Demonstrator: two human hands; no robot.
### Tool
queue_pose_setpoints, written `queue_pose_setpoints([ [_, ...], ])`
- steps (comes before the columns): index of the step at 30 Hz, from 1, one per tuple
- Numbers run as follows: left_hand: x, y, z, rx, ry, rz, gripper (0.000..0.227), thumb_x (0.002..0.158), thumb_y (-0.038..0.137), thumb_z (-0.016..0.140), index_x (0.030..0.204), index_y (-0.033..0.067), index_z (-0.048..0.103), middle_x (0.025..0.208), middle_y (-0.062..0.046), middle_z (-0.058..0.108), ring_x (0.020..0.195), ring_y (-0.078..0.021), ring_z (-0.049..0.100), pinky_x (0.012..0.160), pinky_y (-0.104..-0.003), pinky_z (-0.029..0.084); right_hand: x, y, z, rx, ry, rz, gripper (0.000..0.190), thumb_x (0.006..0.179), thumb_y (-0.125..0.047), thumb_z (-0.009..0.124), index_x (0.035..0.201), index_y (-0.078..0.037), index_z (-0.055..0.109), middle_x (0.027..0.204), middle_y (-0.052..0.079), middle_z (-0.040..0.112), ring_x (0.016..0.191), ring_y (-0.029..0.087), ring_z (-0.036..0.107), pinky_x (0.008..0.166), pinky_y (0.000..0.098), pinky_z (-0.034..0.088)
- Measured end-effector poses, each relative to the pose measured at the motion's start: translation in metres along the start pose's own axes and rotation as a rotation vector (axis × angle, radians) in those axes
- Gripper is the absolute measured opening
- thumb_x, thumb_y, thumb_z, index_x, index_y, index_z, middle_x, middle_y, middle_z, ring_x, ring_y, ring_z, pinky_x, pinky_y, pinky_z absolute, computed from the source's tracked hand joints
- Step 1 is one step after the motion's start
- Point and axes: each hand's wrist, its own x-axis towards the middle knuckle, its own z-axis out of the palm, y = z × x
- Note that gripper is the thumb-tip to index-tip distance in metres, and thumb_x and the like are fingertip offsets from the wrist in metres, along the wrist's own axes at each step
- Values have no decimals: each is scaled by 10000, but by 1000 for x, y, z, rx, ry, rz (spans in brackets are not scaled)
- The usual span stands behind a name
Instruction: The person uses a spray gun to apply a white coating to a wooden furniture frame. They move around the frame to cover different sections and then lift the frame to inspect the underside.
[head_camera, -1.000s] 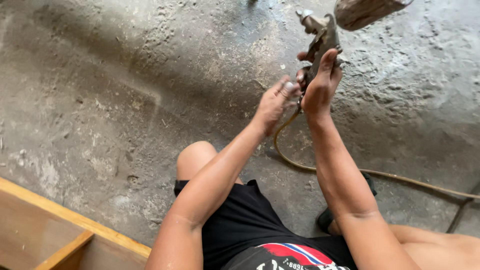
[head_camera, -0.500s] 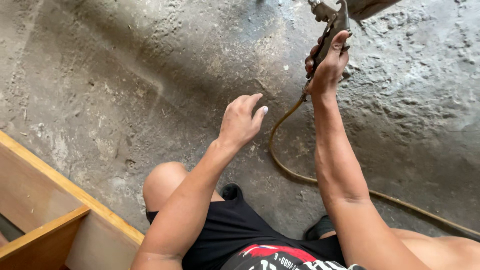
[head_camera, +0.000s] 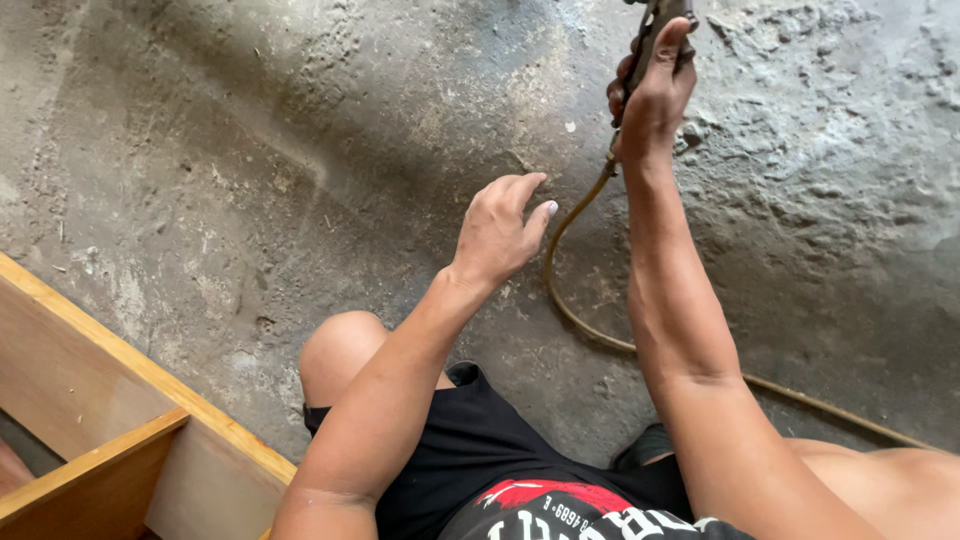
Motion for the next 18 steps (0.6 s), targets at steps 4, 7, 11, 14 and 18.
queue_pose_setpoints([
  [4,10,12,-15,-112,93,43,354,951,103,744,1279,33,630,1212,-169,697,1068,-299,712,957,-378,584,-27,-34,7,-81,-110,-43,453,1106,-457,496,1255,-32,548,917,61,674,573,76,532,464,249,440],
  [7,23,22,-25,-152,143,141,404,967,58,727,1344,75,584,1275,-144,660,1097,-288,694,985,-373,591,-64,-55,14,-140,-170,103,382,1074,-214,591,1376,15,540,1018,96,727,644,74,568,529,231,476],
  [11,40,23,-34,-67,213,393,398,973,51,713,1342,103,574,1308,-146,594,1202,-324,643,1054,-379,591,-101,-62,26,-403,-331,30,286,1041,-74,593,1299,49,599,1013,134,714,830,165,675,688,300,565],
  [14,42,16,-39,-80,126,391,301,976,41,723,1256,98,629,1235,-118,612,1110,-281,663,970,-357,606,-115,-62,31,-548,-451,49,261,1004,-45,602,1253,33,597,995,137,711,823,218,703,689,335,575],
  [18,38,4,-53,-119,16,369,238,946,14,726,1167,89,676,1159,-90,633,1053,-277,677,908,-400,594,-118,-63,36,-562,-517,96,267,981,-57,650,1242,-5,618,978,165,712,842,260,714,742,379,563],
])
